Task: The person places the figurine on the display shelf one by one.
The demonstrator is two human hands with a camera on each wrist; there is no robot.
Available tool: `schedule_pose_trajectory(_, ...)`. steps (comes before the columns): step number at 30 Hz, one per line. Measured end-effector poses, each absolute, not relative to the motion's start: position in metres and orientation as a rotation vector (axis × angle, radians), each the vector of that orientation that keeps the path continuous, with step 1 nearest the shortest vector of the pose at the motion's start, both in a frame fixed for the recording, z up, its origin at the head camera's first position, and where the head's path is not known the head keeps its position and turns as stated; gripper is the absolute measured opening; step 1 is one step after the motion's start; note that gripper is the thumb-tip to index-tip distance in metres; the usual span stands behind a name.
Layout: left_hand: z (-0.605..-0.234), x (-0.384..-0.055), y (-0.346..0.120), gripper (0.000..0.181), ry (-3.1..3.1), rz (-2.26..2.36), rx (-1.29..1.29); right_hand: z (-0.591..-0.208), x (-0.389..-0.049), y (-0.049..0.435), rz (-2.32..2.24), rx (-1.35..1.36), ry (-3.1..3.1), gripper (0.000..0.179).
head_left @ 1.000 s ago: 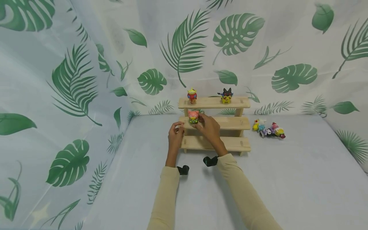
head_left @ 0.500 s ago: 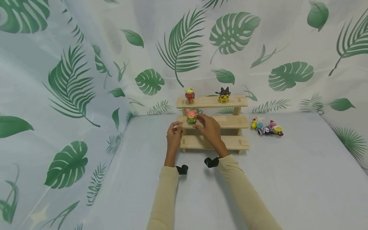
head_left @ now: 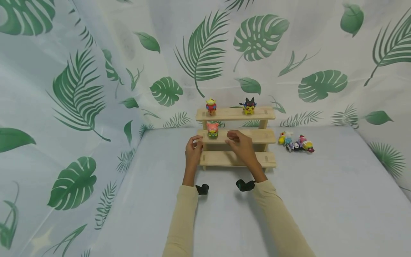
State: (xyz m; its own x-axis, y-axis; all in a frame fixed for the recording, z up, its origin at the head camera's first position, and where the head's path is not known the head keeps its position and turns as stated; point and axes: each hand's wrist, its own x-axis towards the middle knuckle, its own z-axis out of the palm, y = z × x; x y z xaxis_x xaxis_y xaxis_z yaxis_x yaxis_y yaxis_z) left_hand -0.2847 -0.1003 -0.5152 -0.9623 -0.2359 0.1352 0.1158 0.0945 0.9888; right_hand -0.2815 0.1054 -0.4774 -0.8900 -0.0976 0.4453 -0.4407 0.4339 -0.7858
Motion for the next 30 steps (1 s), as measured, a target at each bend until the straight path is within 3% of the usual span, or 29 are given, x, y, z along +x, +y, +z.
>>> schedule_pose_trajectory(7,-0.511,-0.284,-0.101,0.021,-2.121,-1.952,0.115,-0.478,-0.264,0.136,1.548,0.324,-2.133,0.025)
schedule_pose_trajectory(13,-0.509,-0.281,-0.099,0.026,-2.117,-1.982,0.101,-0.473,-0.226,0.173,1.637,-0.038,-1.95,0.022)
schedule_pose_trajectory(24,-0.517,-0.285,-0.103,0.02,-2.115,-1.989,0.117,-0.528,-0.212,0.264,1.884,-0.795,-1.73,0.04)
schedule_pose_trajectory(30,-0.519,-0.286,-0.102,0.017,-2.104,-1.995,0.114,-0.532,-0.206,0.288,1.959,-0.95,-1.767,0.058)
